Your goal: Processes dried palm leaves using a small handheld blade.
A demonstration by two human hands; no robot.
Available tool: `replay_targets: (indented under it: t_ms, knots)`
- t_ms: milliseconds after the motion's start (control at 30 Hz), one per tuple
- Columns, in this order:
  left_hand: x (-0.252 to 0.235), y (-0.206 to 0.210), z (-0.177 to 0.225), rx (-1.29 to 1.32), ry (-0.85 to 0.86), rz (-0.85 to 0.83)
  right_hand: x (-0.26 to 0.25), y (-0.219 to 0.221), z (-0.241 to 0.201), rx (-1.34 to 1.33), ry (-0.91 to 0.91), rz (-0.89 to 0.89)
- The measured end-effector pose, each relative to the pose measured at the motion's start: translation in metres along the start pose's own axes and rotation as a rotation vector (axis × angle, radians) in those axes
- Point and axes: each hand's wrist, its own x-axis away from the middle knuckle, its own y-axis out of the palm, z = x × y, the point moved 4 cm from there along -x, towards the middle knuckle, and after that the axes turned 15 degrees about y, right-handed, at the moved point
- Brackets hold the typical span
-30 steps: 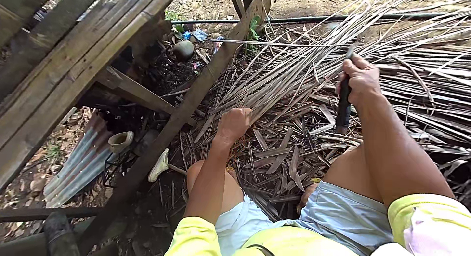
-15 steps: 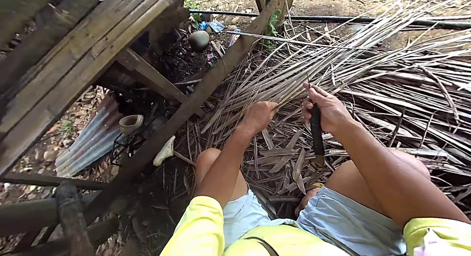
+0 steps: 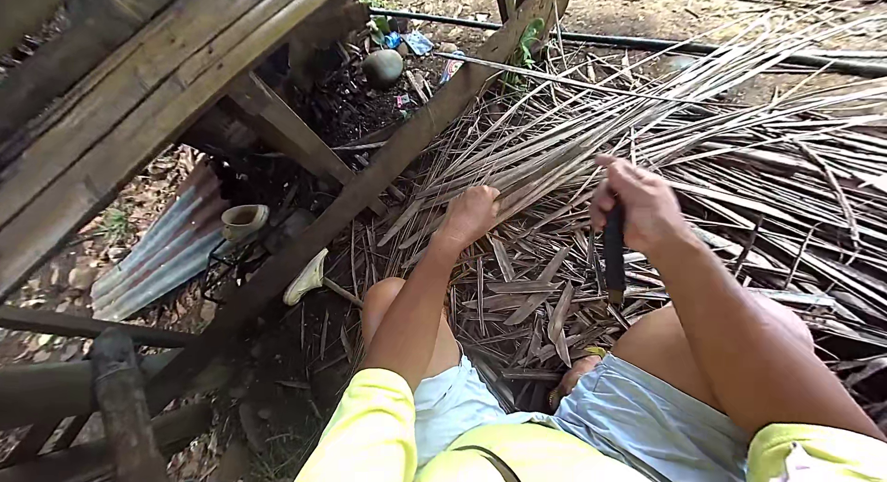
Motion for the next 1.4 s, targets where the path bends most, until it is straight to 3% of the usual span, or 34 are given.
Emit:
replay_targets:
  t_ms: [133,233,700,1033,1200,1400]
  knots:
    - [-0.005,0.005,0.005,0.057,-0.017,0.057,0.018,0.051,0.036,0.228,0.114,-0.269]
    - [-0.006,0.010,0.017,0.077,0.016,0.106,0.013,0.060,0.045,0.226,0.161,-0.320]
    - [-0.002,0.025,0.037,-0.016,0.132,0.198,-0.019,0.053,0.042,0.258,0.052,-0.191]
    - [-0.002,0.015,0.025,0.047,0.119,0.253,-0.014,0.052,0.035,0.633,-0.026,-0.137]
    - [-0.005,0.026,0.048,-0.004,0.146,0.158,-0.014,0.018,0.047,0.752,-0.100,-0.009]
    - [0.003,0.014,0.062,0.024,0.067,0.101,-0.042,0.012,0.040,0.864,-0.123,0.060]
